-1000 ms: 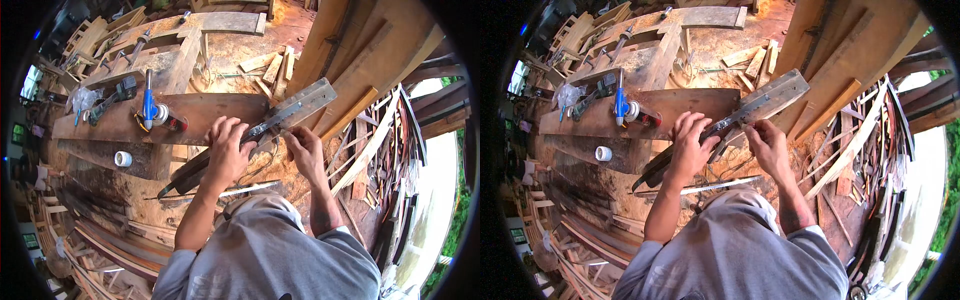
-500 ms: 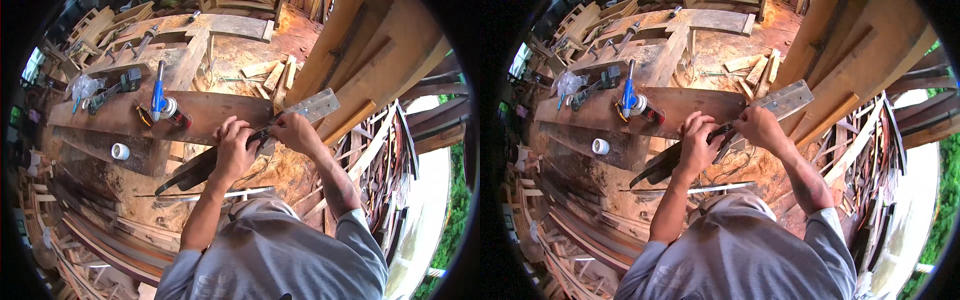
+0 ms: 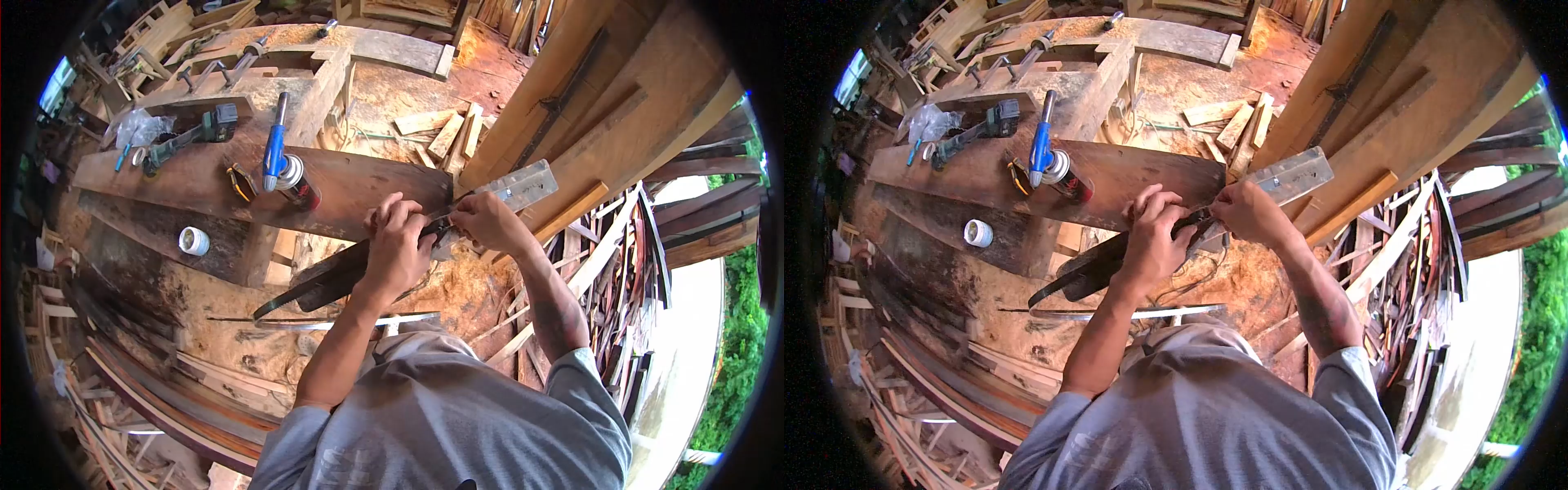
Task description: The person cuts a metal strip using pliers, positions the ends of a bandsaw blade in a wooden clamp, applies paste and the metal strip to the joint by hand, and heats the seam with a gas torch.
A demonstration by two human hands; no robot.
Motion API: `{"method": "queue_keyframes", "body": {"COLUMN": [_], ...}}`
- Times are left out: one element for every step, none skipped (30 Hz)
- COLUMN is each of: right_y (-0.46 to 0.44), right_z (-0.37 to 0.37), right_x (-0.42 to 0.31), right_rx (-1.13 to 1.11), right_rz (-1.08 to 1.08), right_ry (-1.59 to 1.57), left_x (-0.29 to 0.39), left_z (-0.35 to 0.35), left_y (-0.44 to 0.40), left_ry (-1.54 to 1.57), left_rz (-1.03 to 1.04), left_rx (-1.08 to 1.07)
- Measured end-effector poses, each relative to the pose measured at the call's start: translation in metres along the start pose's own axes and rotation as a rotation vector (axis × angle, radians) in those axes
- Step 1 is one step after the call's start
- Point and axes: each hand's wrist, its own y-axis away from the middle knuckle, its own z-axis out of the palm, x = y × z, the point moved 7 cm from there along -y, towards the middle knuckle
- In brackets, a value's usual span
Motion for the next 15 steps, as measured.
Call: {"method": "queue_keyframes", "body": {"right_y": [0.0,0.0,-0.001,0.0,0.001,0.002,0.003,0.006,0.012,0.017,0.019,0.022,0.024,0.025,0.026], "right_z": [0.0,0.002,0.002,0.001,0.001,0.0,-0.002,-0.005,-0.013,-0.018,-0.017,-0.017,-0.016,-0.012,-0.009], "right_x": [-0.001,0.0,-0.004,-0.008,-0.009,-0.01,-0.011,-0.015,-0.02,-0.022,-0.02,-0.015,-0.011,-0.008,-0.004], "right_rx": [-0.003,0.0,0.056,0.112,0.115,0.133,0.151,0.151,0.216,0.28,0.278,0.291,0.306,0.308,0.329], "right_rz": [0.005,0.003,-0.079,-0.159,-0.159,-0.148,-0.138,-0.138,-0.129,-0.12,-0.121,-0.112,-0.103,-0.102,-0.101], "right_ry": [0.015,0.011,0.078,0.144,0.141,0.156,0.172,0.173,0.214,0.257,0.26,0.228,0.195,0.197,0.131], "left_x": [0.0,0.0,0.0,0.0,-0.001,-0.001,-0.001,-0.001,0.0,0.0,0.0,0.001,0.001,0.001,0.001], "left_z": [0.0,0.0,0.0,-0.001,0.0,0.0,-0.001,-0.001,-0.002,-0.003,-0.003,-0.002,-0.002,-0.002,-0.002], "left_y": [0.0,0.0,0.0,0.0,0.0,0.0,0.0,0.0,-0.001,0.0,0.0,0.0,0.0,0.001,0.001], "left_ry": [0.005,0.001,0.014,0.026,0.024,0.031,0.039,0.039,0.037,0.035,0.036,0.031,0.026,0.028,0.031], "left_rz": [0.007,0.011,0.011,0.011,0.014,0.012,0.009,0.01,0.018,0.025,0.023,0.027,0.032,0.034,0.038], "left_rx": [0.001,0.0,0.001,0.002,0.0,0.007,0.016,0.016,0.019,0.022,0.024,0.029,0.034,0.036,0.044]}}
